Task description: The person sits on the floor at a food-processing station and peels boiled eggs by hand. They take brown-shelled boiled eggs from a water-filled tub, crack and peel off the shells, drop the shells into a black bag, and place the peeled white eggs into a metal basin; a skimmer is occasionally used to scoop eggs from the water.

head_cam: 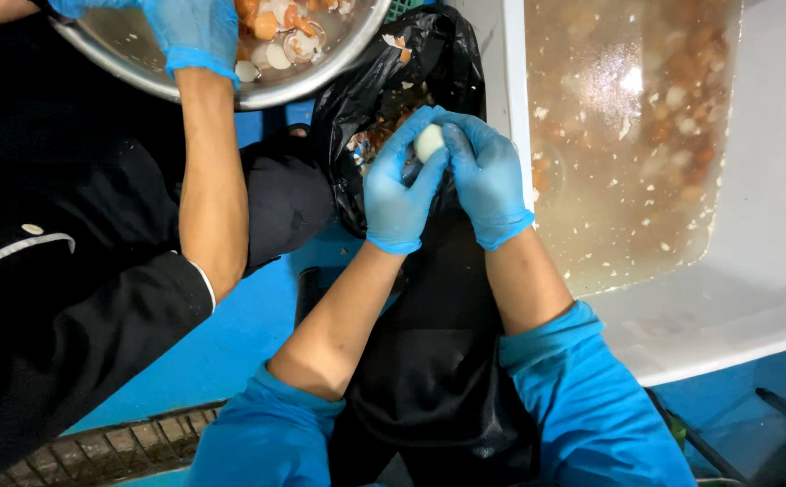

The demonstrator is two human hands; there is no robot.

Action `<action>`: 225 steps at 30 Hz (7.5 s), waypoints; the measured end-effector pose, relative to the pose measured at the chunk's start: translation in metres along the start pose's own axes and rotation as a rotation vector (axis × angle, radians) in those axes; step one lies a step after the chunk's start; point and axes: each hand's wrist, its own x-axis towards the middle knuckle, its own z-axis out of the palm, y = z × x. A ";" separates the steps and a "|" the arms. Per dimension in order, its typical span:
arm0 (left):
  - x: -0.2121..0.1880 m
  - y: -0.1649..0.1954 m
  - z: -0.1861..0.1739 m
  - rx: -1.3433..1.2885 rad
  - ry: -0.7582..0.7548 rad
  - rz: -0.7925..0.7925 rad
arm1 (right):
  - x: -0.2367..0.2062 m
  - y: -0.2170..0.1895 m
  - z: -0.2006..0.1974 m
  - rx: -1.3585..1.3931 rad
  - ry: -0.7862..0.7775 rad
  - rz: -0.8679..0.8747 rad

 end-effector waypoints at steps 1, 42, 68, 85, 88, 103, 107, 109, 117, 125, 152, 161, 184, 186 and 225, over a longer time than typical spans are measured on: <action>0.000 -0.001 -0.001 0.013 0.010 0.000 | 0.000 -0.002 0.000 0.000 -0.002 -0.006; 0.002 -0.041 -0.026 -0.438 -0.051 -0.347 | 0.004 0.040 -0.010 0.652 -0.049 0.188; 0.004 0.002 -0.016 0.317 -0.055 0.028 | 0.004 0.018 -0.005 0.297 -0.141 0.052; -0.001 0.010 -0.015 0.202 -0.108 0.040 | 0.000 0.015 -0.010 0.366 -0.082 0.074; 0.004 0.001 -0.018 -0.086 -0.114 -0.078 | 0.000 0.016 -0.012 0.404 -0.094 0.109; 0.012 -0.015 -0.044 -0.731 -0.046 -0.269 | 0.003 0.025 -0.010 0.223 -0.110 0.079; 0.011 -0.020 -0.043 -0.651 -0.025 -0.254 | 0.003 0.028 -0.009 0.110 -0.147 0.076; 0.010 -0.022 -0.040 -0.637 -0.037 -0.198 | 0.002 0.028 -0.008 0.064 -0.165 -0.101; 0.008 -0.018 -0.026 -0.363 -0.073 -0.083 | 0.003 0.021 -0.003 0.227 -0.221 0.075; 0.009 -0.016 -0.027 -0.538 -0.046 -0.280 | 0.004 0.022 -0.004 0.191 -0.159 0.041; 0.010 -0.026 -0.031 -0.033 0.024 -0.131 | 0.000 0.008 -0.012 0.454 -0.246 0.115; 0.010 -0.010 -0.025 -0.451 -0.019 -0.396 | -0.001 -0.004 -0.011 0.130 -0.123 -0.101; 0.007 0.001 -0.022 -0.272 -0.159 -0.066 | 0.002 0.011 -0.007 0.201 -0.241 0.044; 0.007 0.002 -0.020 -0.283 -0.145 -0.082 | 0.004 0.003 -0.006 0.101 -0.204 -0.009; 0.002 0.020 -0.018 -0.107 -0.200 0.075 | 0.006 0.013 -0.012 0.235 -0.035 0.003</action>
